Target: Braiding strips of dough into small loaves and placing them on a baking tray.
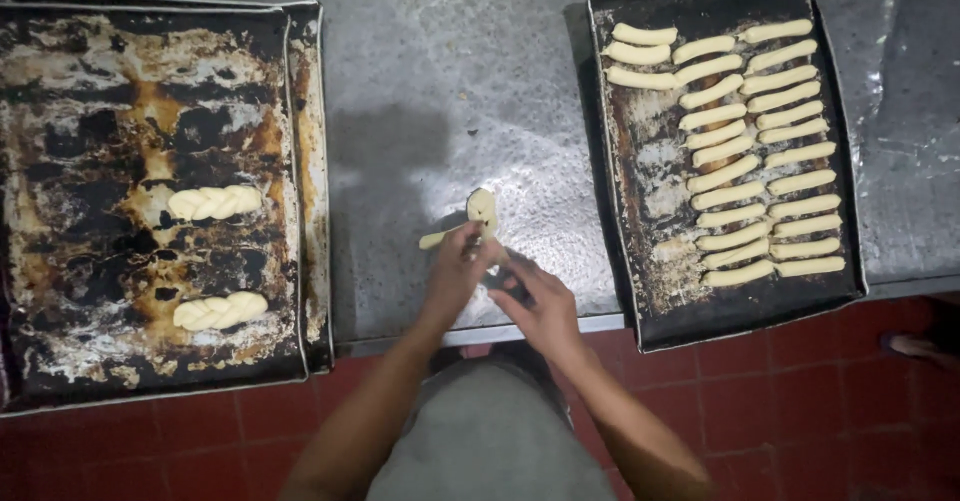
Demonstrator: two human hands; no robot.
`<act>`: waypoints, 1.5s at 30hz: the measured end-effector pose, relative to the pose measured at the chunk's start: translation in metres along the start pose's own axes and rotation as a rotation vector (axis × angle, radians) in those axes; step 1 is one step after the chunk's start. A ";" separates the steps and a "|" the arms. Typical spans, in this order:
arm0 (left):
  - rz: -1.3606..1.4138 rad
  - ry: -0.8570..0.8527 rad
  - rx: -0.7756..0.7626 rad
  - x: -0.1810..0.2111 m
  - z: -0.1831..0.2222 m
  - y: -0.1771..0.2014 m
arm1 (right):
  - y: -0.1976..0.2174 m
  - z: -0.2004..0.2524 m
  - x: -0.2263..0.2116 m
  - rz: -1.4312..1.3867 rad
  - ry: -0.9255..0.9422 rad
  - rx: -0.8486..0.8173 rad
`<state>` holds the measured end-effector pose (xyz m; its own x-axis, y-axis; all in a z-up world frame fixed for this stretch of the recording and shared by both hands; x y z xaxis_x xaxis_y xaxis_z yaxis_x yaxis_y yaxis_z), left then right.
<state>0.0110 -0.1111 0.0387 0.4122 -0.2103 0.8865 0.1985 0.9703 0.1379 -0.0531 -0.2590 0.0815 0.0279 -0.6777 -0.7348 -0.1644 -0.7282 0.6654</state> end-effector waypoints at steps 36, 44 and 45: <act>-1.143 -0.676 -0.297 -0.040 0.072 -0.009 | -0.059 0.044 0.063 0.077 -0.286 -0.205; -1.001 -0.468 -0.321 -0.110 -0.033 0.008 | -0.061 0.023 0.029 0.313 -0.361 -0.170; -0.919 -0.413 -0.204 -0.113 -0.062 0.014 | -0.058 0.021 0.023 0.341 -0.351 -0.151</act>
<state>0.0219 -0.0807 -0.0869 -0.3062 -0.7668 0.5641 0.4461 0.4079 0.7966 -0.0634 -0.2301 0.0230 -0.3395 -0.8229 -0.4556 0.0381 -0.4960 0.8675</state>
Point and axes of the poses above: each hand's wrist, its own z-axis away from the middle knuckle, its own y-axis out of the back of the hand, x = y × z, the point moved 4 cm from there along -z, towards the middle knuckle, and after that the axes turned 4 degrees about z, right-handed, at the moved point
